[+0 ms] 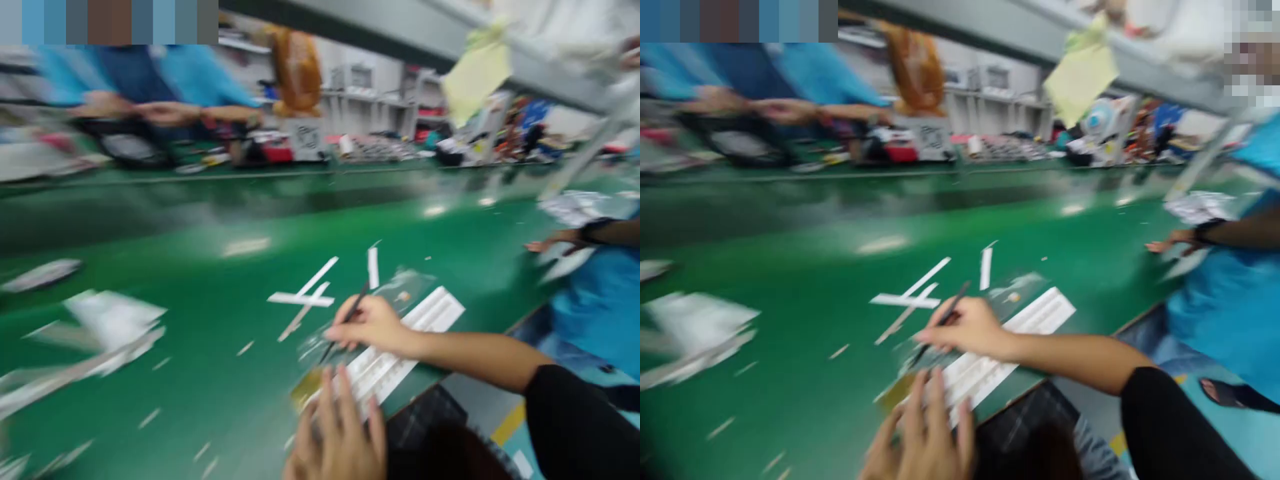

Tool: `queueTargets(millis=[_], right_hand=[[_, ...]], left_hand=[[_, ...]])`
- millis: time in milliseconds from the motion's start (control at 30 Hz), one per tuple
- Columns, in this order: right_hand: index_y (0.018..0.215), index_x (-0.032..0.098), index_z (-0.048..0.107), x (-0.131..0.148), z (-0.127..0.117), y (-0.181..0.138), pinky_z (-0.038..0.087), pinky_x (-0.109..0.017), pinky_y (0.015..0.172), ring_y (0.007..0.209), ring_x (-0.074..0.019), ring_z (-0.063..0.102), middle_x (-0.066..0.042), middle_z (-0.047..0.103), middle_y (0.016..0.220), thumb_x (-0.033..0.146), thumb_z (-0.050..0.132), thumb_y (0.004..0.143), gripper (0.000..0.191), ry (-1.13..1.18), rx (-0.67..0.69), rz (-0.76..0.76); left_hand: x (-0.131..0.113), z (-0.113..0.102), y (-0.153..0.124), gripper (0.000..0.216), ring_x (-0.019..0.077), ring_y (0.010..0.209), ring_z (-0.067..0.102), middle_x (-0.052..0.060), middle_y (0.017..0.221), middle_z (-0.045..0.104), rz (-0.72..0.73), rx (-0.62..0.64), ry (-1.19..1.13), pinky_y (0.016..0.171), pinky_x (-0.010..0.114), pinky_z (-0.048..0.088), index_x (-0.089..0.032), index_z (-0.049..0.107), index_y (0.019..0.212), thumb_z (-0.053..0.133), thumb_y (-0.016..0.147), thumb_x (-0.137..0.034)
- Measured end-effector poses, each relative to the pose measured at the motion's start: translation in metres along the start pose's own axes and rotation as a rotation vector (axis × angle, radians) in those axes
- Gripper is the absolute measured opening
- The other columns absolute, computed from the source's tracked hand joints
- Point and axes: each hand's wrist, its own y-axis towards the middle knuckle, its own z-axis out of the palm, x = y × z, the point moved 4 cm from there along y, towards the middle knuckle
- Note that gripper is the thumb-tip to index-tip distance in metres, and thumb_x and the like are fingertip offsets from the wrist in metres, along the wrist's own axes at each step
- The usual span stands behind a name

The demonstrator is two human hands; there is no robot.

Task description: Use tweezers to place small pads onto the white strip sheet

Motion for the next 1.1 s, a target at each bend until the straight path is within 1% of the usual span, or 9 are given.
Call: queueTargets(millis=[33, 67, 133, 233, 367, 567, 733, 867, 1100], right_hand=[[0.060, 0.014, 0.057, 0.000, -0.002, 0.000, 0.044, -0.019, 0.041, 0.039, -0.0080, 0.053, 0.004, 0.059, 0.045, 0.041, 0.086, 0.036, 0.046, -0.008, 0.001, 0.011], [0.062, 0.015, 0.056, -0.003, -0.004, 0.002, 0.044, -0.017, 0.042, 0.040, -0.0069, 0.053, 0.005, 0.059, 0.046, 0.041, 0.085, 0.041, 0.044, -0.002, 0.019, 0.026], [0.067, 0.015, 0.056, -0.008, -0.004, 0.009, 0.044, -0.016, 0.044, 0.042, -0.0059, 0.054, 0.005, 0.060, 0.048, 0.039, 0.083, 0.049, 0.040, -0.002, 0.043, 0.035], [0.068, 0.016, 0.055, -0.010, -0.003, 0.017, 0.046, -0.017, 0.046, 0.045, -0.0070, 0.056, 0.005, 0.060, 0.051, 0.036, 0.083, 0.053, 0.037, -0.023, 0.052, 0.024], [0.069, 0.016, 0.056, -0.002, -0.012, 0.019, 0.049, -0.021, 0.048, 0.046, -0.0091, 0.057, 0.004, 0.060, 0.053, 0.033, 0.083, 0.052, 0.036, -0.072, 0.000, -0.016], [0.068, 0.017, 0.058, 0.004, -0.048, 0.018, 0.048, -0.022, 0.047, 0.046, -0.0097, 0.055, 0.002, 0.059, 0.052, 0.031, 0.083, 0.054, 0.033, -0.118, -0.073, -0.050], [0.070, 0.018, 0.057, 0.007, -0.062, 0.016, 0.046, -0.022, 0.047, 0.049, -0.0096, 0.055, 0.003, 0.059, 0.056, 0.034, 0.081, 0.056, 0.032, -0.121, -0.085, -0.066], [0.068, 0.016, 0.058, 0.008, -0.060, 0.012, 0.045, -0.021, 0.046, 0.048, -0.0092, 0.054, 0.002, 0.059, 0.054, 0.031, 0.081, 0.057, 0.029, -0.148, -0.005, -0.010], [0.067, 0.016, 0.060, 0.009, -0.063, 0.004, 0.047, -0.022, 0.049, 0.050, -0.0095, 0.056, 0.002, 0.060, 0.056, 0.031, 0.080, 0.058, 0.027, -0.139, 0.034, 0.014]], left_hand=[[-0.006, -0.008, 0.003, 0.068, 0.0344, 0.112, 0.048, 0.008, 0.139, 0.045, -0.106, 0.002, 0.146, 0.080, 0.051, 0.037, -0.025, 0.023, 0.142, 0.052, 0.080, -0.032], [-0.014, -0.012, 0.007, 0.063, 0.0319, 0.112, 0.048, 0.008, 0.137, 0.047, -0.133, 0.021, 0.205, 0.081, 0.049, 0.036, -0.022, 0.028, 0.140, 0.049, 0.082, -0.033], [-0.022, -0.013, 0.015, 0.051, 0.0277, 0.111, 0.049, 0.005, 0.134, 0.051, -0.165, 0.038, 0.231, 0.083, 0.045, 0.035, -0.022, 0.040, 0.134, 0.043, 0.086, -0.036], [-0.023, -0.013, 0.018, 0.043, 0.0237, 0.111, 0.049, 0.004, 0.134, 0.050, -0.180, 0.014, 0.235, 0.086, 0.042, 0.032, -0.023, 0.050, 0.127, 0.036, 0.088, -0.036], [-0.021, -0.014, 0.013, 0.041, 0.0222, 0.113, 0.047, 0.005, 0.135, 0.050, -0.158, 0.011, 0.231, 0.089, 0.040, 0.031, -0.025, 0.051, 0.125, 0.034, 0.089, -0.036], [-0.014, -0.013, 0.007, 0.044, 0.0247, 0.116, 0.046, 0.008, 0.132, 0.050, -0.197, 0.022, 0.177, 0.092, 0.040, 0.034, -0.029, 0.048, 0.128, 0.041, 0.087, -0.041], [-0.011, -0.020, 0.011, 0.046, 0.0286, 0.127, 0.039, 0.012, 0.138, 0.044, -0.131, 0.071, 0.152, 0.099, 0.045, 0.033, -0.026, 0.048, 0.128, 0.046, 0.085, -0.042], [-0.006, -0.025, 0.013, 0.049, 0.0291, 0.131, 0.036, 0.015, 0.143, 0.035, -0.055, 0.164, 0.218, 0.099, 0.049, 0.035, -0.028, 0.046, 0.129, 0.047, 0.084, -0.046], [0.011, -0.030, 0.022, 0.059, 0.0364, 0.134, 0.027, 0.019, 0.146, 0.028, -0.091, 0.158, 0.300, 0.102, 0.064, 0.023, -0.018, 0.049, 0.125, 0.046, 0.081, -0.057]])
